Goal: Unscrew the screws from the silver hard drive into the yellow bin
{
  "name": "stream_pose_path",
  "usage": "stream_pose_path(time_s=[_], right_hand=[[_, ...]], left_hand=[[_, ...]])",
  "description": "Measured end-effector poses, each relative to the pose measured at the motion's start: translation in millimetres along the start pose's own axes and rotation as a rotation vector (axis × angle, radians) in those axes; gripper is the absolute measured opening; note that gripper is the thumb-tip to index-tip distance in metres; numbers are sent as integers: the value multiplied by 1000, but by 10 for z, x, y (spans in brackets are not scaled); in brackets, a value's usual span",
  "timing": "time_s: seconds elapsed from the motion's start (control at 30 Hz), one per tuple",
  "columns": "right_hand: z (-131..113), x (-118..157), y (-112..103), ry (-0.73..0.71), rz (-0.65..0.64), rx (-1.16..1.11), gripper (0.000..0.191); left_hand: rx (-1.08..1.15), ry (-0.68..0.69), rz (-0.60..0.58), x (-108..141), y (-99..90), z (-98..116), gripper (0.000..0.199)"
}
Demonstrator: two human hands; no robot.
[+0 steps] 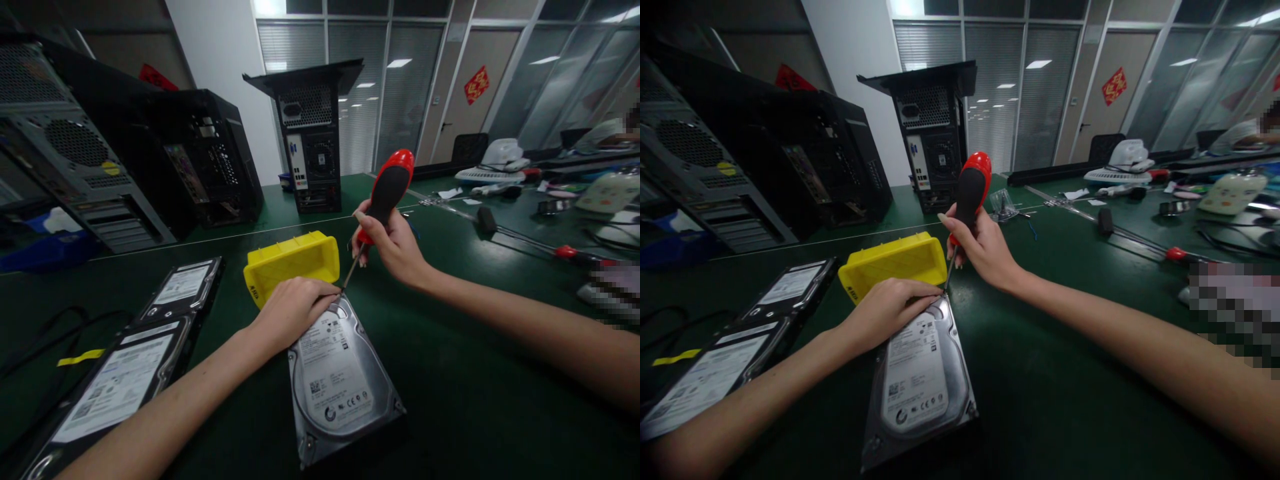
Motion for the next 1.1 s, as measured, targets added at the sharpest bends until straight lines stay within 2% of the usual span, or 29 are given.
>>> stream_pose_path(time_s=[0.3, 0.63, 1.1], right_hand=[[-36, -54, 118, -17, -22, 65, 33], [-46, -53, 65, -26, -8, 119, 32], [-42, -46, 65, -40, -2, 97, 32]], left_hand=[[31, -23, 0, -100, -47, -21, 23], [20, 50, -2, -130, -37, -37, 23], [19, 58, -45, -191, -49, -78, 23]])
Point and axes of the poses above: each hand's wrist, its own x-axis away from the middle knuckle, its own y-axis out of the palm, z = x × y, the point moved 5 cm from there along -x, towards the middle knuckle, and after that the axes turned 1 degree about -y, right-handed, at the moved point
